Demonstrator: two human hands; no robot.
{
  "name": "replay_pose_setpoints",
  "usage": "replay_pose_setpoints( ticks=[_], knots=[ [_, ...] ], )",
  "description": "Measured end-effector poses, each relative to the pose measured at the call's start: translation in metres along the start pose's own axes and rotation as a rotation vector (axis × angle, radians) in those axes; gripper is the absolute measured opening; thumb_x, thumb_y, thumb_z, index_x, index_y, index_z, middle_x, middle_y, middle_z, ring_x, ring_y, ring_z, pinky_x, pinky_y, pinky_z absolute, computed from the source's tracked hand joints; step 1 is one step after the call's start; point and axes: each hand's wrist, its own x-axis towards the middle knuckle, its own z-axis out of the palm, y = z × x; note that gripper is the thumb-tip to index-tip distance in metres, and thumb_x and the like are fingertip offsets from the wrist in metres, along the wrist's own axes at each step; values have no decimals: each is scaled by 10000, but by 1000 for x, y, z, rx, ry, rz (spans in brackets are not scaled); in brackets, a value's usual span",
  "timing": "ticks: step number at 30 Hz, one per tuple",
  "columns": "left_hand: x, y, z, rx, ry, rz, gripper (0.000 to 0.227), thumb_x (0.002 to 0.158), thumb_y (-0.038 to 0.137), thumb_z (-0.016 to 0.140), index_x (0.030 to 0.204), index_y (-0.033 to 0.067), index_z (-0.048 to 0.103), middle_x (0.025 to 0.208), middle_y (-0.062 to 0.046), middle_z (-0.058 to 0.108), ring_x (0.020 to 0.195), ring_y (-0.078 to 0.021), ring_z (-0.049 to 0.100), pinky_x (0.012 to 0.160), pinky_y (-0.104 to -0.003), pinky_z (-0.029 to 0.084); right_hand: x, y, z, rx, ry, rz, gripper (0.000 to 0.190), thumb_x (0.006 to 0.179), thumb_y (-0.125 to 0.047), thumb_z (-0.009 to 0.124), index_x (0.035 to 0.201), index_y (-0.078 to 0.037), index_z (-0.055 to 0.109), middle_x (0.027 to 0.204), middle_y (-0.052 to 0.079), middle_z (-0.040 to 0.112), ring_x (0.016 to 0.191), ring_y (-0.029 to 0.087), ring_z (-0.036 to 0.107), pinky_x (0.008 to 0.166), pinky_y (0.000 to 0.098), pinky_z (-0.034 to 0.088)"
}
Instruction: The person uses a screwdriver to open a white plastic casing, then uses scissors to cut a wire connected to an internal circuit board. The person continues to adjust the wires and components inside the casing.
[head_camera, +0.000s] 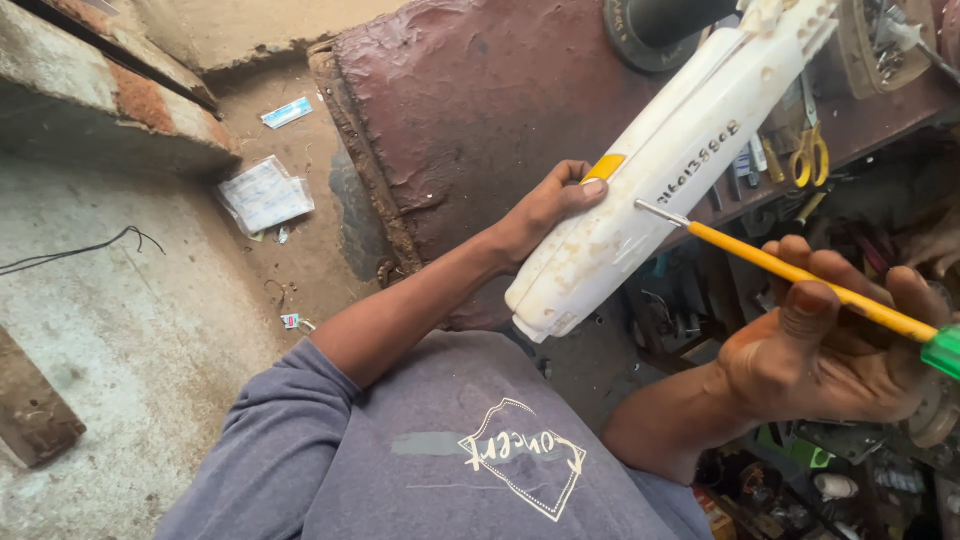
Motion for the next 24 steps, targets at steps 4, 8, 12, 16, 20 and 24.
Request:
replay_pose_setpoints(
  ticks=[4,8,12,16,20,24],
  knots=[
    [0,4,1,-20,-19,-16,749,903,457,662,1384,-21,345,1119,-230,642,907,-224,732,792,-336,636,-3,-1,5,-4,38,-17,383,1001,-15,813,1319,37,606,965,169,706,824,263,726,763,398,651],
    [2,0,4,-106,-25,-32,752,902,432,682,1390,-11,321,1141,-243,644,923,-239,739,813,-358,648,-5,0,6,-134,121,-41,379,945,-4,822,1262,51,622,930,169,693,770,259,707,707,385,621],
    [1,-4,5,-155,-17,-31,739,912,432,682,1382,-18,331,1132,-256,652,910,-248,750,808,-368,658,-3,-4,-3,-257,155,-19,376,888,6,831,1205,65,638,895,169,679,716,256,687,650,372,591],
    [0,-3,5,-143,-3,-41,714,895,434,679,1355,4,342,1097,-245,668,871,-243,751,782,-358,657,-1,-8,-8,-65,41,47,342,1079,6,829,1346,14,613,1085,150,709,963,242,734,859,413,666],
    [0,-6,7,-152,15,-16,668,926,425,669,1341,-5,373,1076,-204,664,878,-211,742,777,-329,648,0,-3,-6,157,-57,80,333,1130,-55,797,1383,-42,581,1163,164,728,1043,253,758,922,435,670],
    [1,-11,9,-181,20,-5,617,941,412,674,1304,-7,404,1058,-194,667,866,-202,730,765,-321,636,1,3,-1,135,-32,13,333,1051,-98,787,1321,-34,604,1058,136,728,912,242,757,833,402,677]
  ],
)
